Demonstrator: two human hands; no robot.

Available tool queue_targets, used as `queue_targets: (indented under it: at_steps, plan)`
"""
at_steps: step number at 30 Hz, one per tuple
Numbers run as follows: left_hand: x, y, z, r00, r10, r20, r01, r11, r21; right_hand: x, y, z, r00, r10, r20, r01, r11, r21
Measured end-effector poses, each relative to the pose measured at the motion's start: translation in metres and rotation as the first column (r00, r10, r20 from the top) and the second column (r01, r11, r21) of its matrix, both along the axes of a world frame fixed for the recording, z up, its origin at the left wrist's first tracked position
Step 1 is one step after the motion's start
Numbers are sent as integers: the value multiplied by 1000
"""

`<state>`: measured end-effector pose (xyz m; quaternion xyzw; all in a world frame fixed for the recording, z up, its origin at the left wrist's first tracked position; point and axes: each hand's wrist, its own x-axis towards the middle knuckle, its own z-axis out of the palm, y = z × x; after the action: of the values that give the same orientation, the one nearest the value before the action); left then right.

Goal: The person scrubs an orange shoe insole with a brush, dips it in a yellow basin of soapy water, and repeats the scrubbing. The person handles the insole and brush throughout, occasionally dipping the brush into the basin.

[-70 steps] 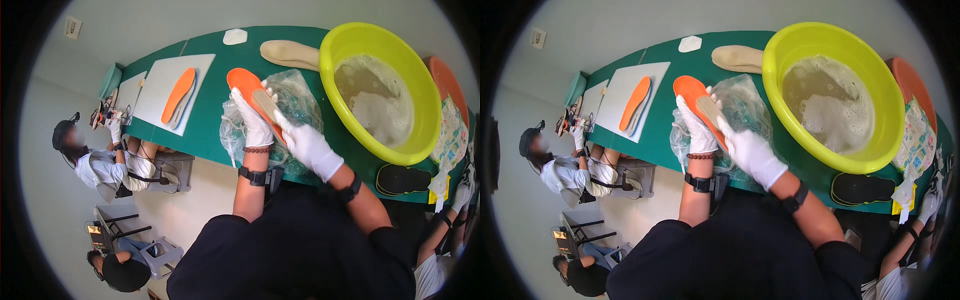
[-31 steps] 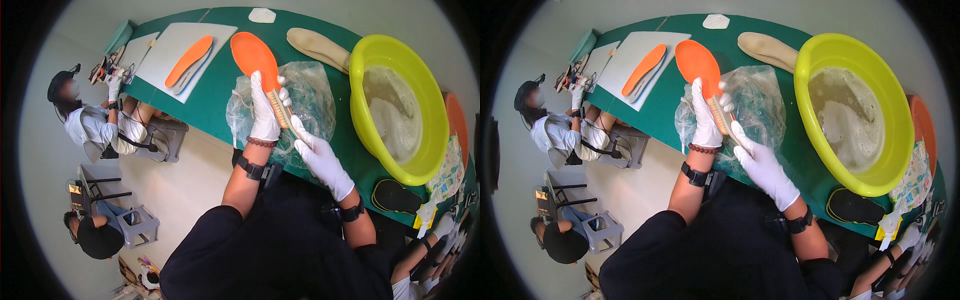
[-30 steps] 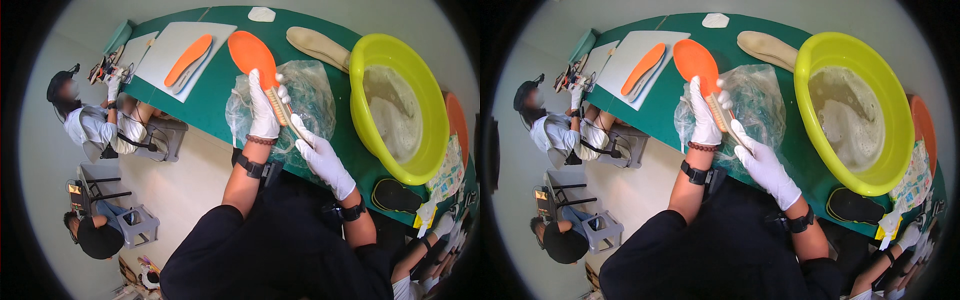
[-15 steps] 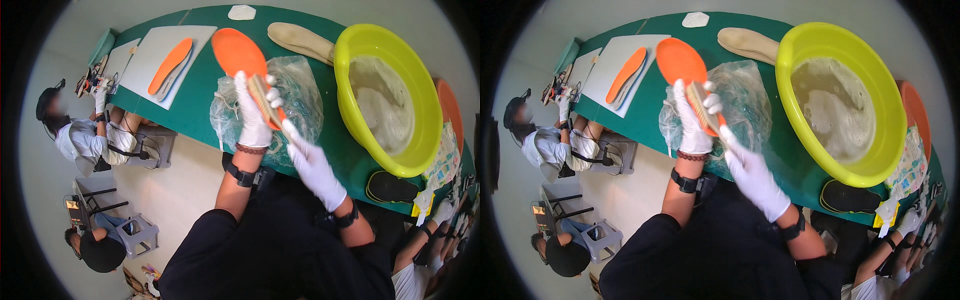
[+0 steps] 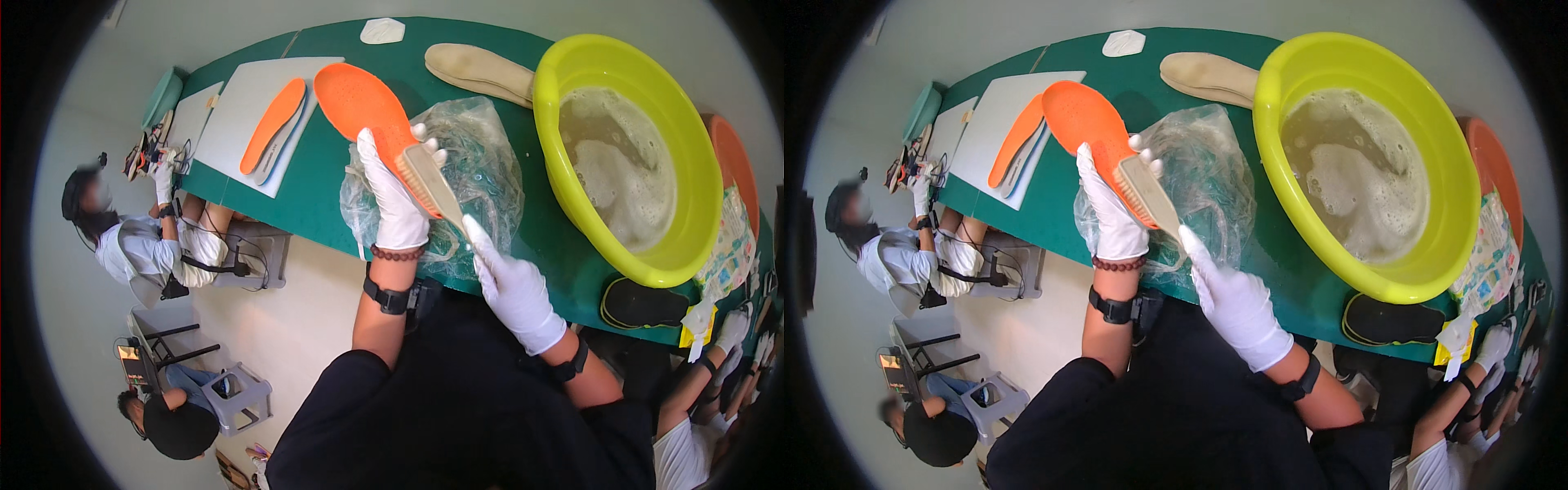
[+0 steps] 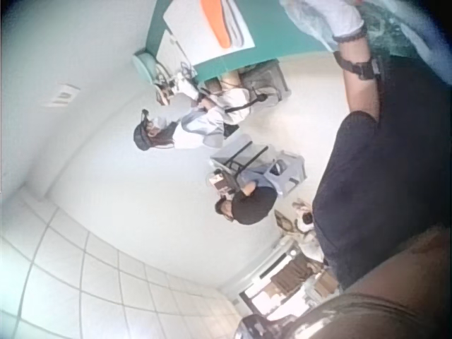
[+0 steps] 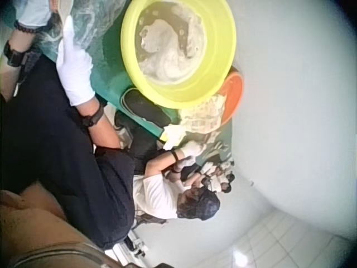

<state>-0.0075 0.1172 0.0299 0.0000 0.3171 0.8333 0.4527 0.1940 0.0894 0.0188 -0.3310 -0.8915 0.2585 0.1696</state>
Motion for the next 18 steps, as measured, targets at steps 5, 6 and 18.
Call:
queue_targets:
  at_steps: [5, 6, 18]
  plan:
    - [-3, -4, 4, 999, 16, 36, -14, 998, -62, -7, 0, 8, 1000, -9, -19, 10, 998, 56]
    - [-24, -9, -12, 999, -17, 36, 14, 997, 76, 1, -6, 17, 999, 43, 24, -41, 995, -89]
    - [-15, 3, -8, 1000, 20, -2, -19, 961, 275, -5, 8, 16, 957, 43, -286, -200, 812, -548]
